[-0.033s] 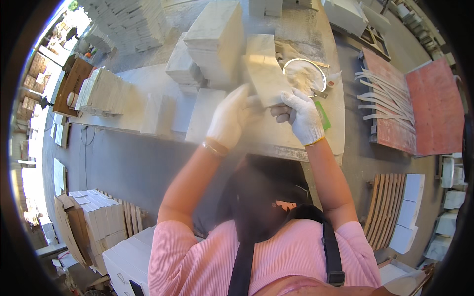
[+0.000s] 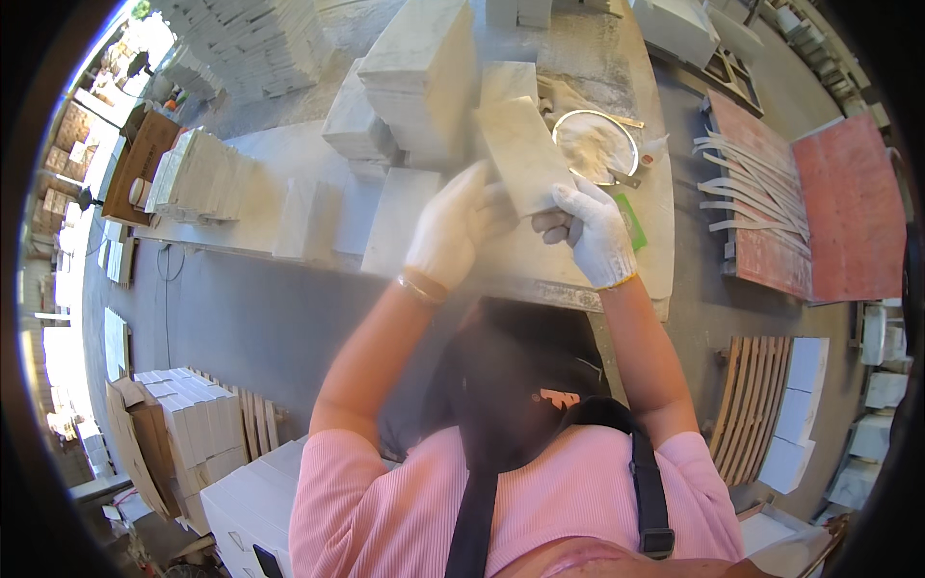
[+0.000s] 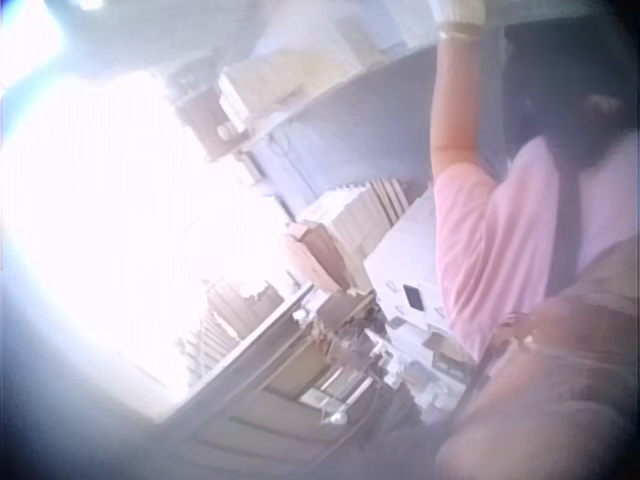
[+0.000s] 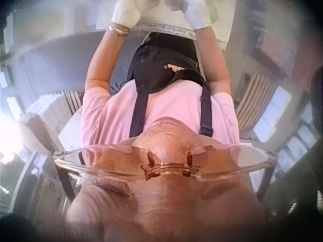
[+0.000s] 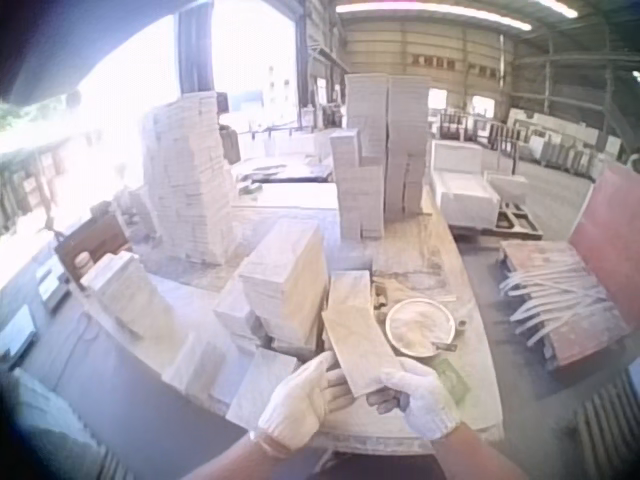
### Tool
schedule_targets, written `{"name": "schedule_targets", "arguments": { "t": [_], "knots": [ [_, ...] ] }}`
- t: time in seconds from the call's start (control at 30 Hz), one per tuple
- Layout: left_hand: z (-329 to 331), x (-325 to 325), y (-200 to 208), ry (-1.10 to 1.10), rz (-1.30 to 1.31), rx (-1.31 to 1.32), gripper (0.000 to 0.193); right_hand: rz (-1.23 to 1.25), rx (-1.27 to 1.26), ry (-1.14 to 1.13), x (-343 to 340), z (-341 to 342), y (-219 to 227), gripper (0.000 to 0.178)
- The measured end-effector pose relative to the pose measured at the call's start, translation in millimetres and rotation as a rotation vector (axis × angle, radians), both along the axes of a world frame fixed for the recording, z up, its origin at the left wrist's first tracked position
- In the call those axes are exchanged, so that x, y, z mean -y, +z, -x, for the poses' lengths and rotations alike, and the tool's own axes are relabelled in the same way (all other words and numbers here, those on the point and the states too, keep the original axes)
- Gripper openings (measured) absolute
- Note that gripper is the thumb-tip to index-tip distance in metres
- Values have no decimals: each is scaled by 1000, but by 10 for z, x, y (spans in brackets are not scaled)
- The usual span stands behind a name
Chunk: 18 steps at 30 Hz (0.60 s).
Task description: The person repeatedly sands the edges of white rectangular tiles using a green sanding block and a metal scraper. They work on one tile at a time, flipping it to sand multiple edges, then place it on a stack. The person also uses a small metal tool to scrape or apply material from a bowl onto the tile edges.
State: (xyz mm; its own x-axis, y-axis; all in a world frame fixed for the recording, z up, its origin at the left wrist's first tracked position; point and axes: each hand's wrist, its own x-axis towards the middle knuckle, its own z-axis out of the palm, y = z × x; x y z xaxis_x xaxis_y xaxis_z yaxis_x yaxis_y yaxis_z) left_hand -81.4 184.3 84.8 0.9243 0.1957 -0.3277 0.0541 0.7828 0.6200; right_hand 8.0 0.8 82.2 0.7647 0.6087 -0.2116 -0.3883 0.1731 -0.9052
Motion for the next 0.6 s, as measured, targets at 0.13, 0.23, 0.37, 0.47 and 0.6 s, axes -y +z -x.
{"name": "schedule_targets", "arguments": {
  "t": [0.13, 0.23, 0.37, 0.47, 0.6],
  "knots": [
    [119, 187, -54, -101, -396, 130, 44, 97, -78, -11, 358, 464, -66, 38],
    [255, 387, -68, -182, -268, 43, 49, 190, -2, 59, 600, 649, -63, 40],
    [390, 562, -114, -310, -336, 60, 47, 295, 112, 47, 766, 616, -2, 39],
    [443, 607, -172, -355, -269, 53, 47, 355, 113, -34, 790, 444, 4, 31],
    [495, 643, -245, -382, -303, 63, 46, 343, 334, -273, 781, 200, -83, 41]
  ]
}}
